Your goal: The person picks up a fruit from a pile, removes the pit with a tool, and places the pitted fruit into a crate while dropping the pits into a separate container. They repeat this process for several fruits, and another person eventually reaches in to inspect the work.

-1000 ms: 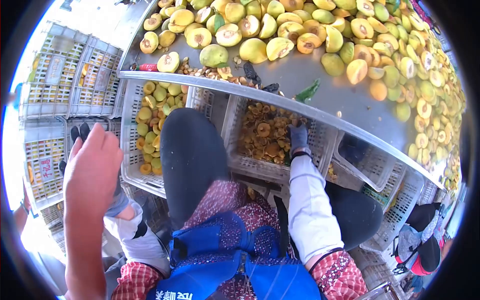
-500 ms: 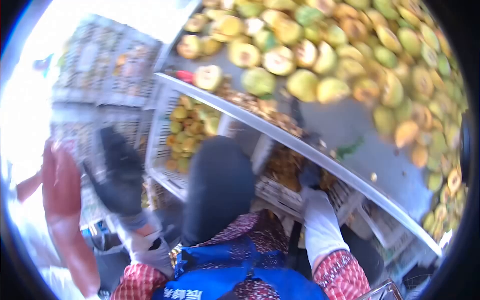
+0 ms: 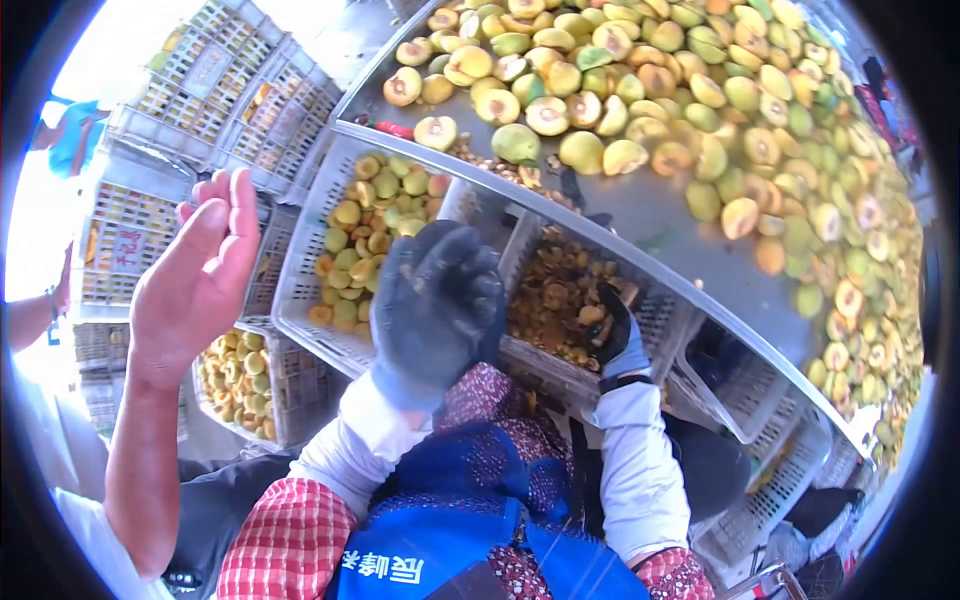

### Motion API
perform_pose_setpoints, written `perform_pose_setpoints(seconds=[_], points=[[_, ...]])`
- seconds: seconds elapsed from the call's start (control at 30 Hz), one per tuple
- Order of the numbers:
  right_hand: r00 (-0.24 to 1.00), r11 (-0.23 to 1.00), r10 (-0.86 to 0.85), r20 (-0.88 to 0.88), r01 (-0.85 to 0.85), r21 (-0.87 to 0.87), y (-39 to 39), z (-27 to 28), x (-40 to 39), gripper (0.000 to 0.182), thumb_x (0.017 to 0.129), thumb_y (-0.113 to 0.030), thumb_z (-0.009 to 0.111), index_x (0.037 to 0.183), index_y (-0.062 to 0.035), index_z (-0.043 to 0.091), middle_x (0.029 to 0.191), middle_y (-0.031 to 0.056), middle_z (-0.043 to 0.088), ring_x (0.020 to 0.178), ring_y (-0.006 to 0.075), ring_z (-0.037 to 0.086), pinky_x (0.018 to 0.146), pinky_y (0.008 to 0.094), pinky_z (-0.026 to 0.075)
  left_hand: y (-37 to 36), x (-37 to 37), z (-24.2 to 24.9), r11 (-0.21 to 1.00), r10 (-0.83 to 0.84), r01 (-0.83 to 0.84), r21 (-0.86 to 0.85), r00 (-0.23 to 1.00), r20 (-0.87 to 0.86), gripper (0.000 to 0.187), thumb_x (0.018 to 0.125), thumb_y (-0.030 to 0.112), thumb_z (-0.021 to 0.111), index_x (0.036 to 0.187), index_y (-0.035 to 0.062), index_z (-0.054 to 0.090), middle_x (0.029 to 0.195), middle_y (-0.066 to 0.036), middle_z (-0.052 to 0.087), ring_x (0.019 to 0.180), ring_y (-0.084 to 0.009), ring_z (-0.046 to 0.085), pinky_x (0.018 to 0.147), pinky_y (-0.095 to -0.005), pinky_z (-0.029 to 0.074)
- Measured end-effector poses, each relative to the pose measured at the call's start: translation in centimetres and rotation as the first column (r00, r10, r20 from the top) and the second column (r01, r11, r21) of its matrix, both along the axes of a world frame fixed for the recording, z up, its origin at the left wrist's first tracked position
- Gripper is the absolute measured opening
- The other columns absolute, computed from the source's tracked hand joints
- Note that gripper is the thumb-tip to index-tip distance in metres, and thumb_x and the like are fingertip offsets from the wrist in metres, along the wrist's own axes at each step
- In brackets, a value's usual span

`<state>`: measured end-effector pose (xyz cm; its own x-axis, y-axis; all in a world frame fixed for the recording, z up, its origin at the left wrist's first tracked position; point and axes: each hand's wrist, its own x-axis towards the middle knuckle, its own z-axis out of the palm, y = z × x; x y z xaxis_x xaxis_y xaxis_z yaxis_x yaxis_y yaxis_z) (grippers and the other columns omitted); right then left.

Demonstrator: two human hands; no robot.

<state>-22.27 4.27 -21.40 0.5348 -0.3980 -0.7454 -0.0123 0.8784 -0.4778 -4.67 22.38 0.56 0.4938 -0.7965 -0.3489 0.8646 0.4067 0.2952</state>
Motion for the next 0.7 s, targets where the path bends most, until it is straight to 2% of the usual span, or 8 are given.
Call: perform_pose_setpoints(seconds=[0.07,0.17,0.2,0.33,0.37,0.47,0.6,0.7], points=[[0.944,0.982,-0.115,0.311,0.062,0.177,2.0,4.6,-0.2,0.025,0.088,-0.028,0.059,0.106,-0.0107,0.056,0.089,0.0094,0.061,0.070,0.0179,0.062,0.044,0.0262,0.049,-0.6,-1.7,-1.4,0.994,0.032,-0.033,0.106,0.999,0.009,0.056,0.090,0.053,0.045,0.114,0.0038,0.057,0.099,-0.012,0.061,0.080,-0.0207,0.057,0.081,-0.0342,0.046],[0.877,0.880,-0.205,0.435,0.359,-0.311,6.8,10.6,1.0,0.026,0.091,-0.031,0.054,0.108,-0.0125,0.054,0.096,0.0137,0.058,0.069,0.0214,0.060,0.043,0.0242,0.047,-1.3,-3.8,-2.8,0.968,0.029,-0.056,0.244,0.993,0.114,0.056,0.090,0.052,0.046,0.114,0.0021,0.057,0.102,-0.012,0.062,0.090,-0.0231,0.058,0.086,-0.0344,0.045],[0.847,0.888,-0.228,0.480,0.383,-0.254,7.8,12.6,0.9,0.026,0.090,-0.030,0.055,0.110,-0.0126,0.053,0.097,0.0144,0.057,0.073,0.0232,0.058,0.047,0.0274,0.049,-1.4,-4.6,-2.9,0.972,0.029,-0.055,0.227,0.992,0.120,0.056,0.090,0.052,0.046,0.114,0.0021,0.057,0.102,-0.012,0.062,0.090,-0.0231,0.058,0.086,-0.0344,0.045],[0.804,0.763,-0.133,0.580,0.456,-0.457,10.9,19.3,2.8,0.027,0.089,-0.027,0.054,0.109,-0.0081,0.052,0.099,0.0138,0.054,0.088,0.0253,0.053,0.071,0.0366,0.049,-1.4,-7.6,-0.4,0.997,0.045,-0.039,-0.071,0.995,0.088,0.049,0.095,0.043,0.041,0.120,0.0027,0.053,0.109,-0.014,0.060,0.106,-0.0283,0.055,0.098,-0.0426,0.041],[0.906,0.544,-0.050,0.420,0.377,-0.749,11.6,19.4,2.5,0.027,0.090,-0.025,0.049,0.109,-0.0060,0.051,0.096,0.0120,0.053,0.091,0.0246,0.053,0.081,0.0369,0.045,-1.4,-7.8,0.5,0.983,0.038,-0.034,-0.183,0.999,0.017,0.049,0.095,0.043,0.041,0.121,0.0033,0.052,0.111,-0.014,0.059,0.106,-0.0287,0.055,0.098,-0.0427,0.041],[0.723,0.668,-0.048,0.689,0.536,-0.516,12.2,21.1,2.8,0.028,0.091,-0.025,0.046,0.110,-0.0051,0.051,0.100,0.0116,0.052,0.096,0.0242,0.052,0.089,0.0393,0.043,-1.0,-7.7,1.1,0.941,0.011,-0.038,-0.336,0.997,-0.082,0.050,0.095,0.044,0.041,0.125,0.0045,0.047,0.115,-0.015,0.057,0.107,-0.0289,0.055,0.096,-0.0430,0.043],[0.684,0.727,-0.060,0.727,0.530,-0.438,13.9,23.4,2.8,0.039,0.094,-0.032,0.037,0.118,-0.0029,0.049,0.108,0.0127,0.051,0.105,0.0266,0.051,0.101,0.0417,0.035,-0.8,-7.2,0.5,0.953,0.066,-0.091,-0.289,0.993,-0.097,0.048,0.094,0.044,0.042,0.122,0.0054,0.050,0.109,-0.014,0.059,0.102,-0.0275,0.057,0.091,-0.0423,0.046],[0.612,0.715,-0.025,0.790,0.564,-0.414,14.3,23.2,3.7,0.045,0.097,-0.034,0.031,0.120,0.0016,0.047,0.114,0.0135,0.051,0.108,0.0286,0.050,0.101,0.0436,0.036,-0.4,-6.4,-1.5,0.735,-0.262,0.046,-0.676,0.939,-0.221,0.042,0.094,0.040,0.045,0.117,0.0055,0.051,0.101,-0.012,0.060,0.091,-0.0255,0.060,0.083,-0.0386,0.050]])
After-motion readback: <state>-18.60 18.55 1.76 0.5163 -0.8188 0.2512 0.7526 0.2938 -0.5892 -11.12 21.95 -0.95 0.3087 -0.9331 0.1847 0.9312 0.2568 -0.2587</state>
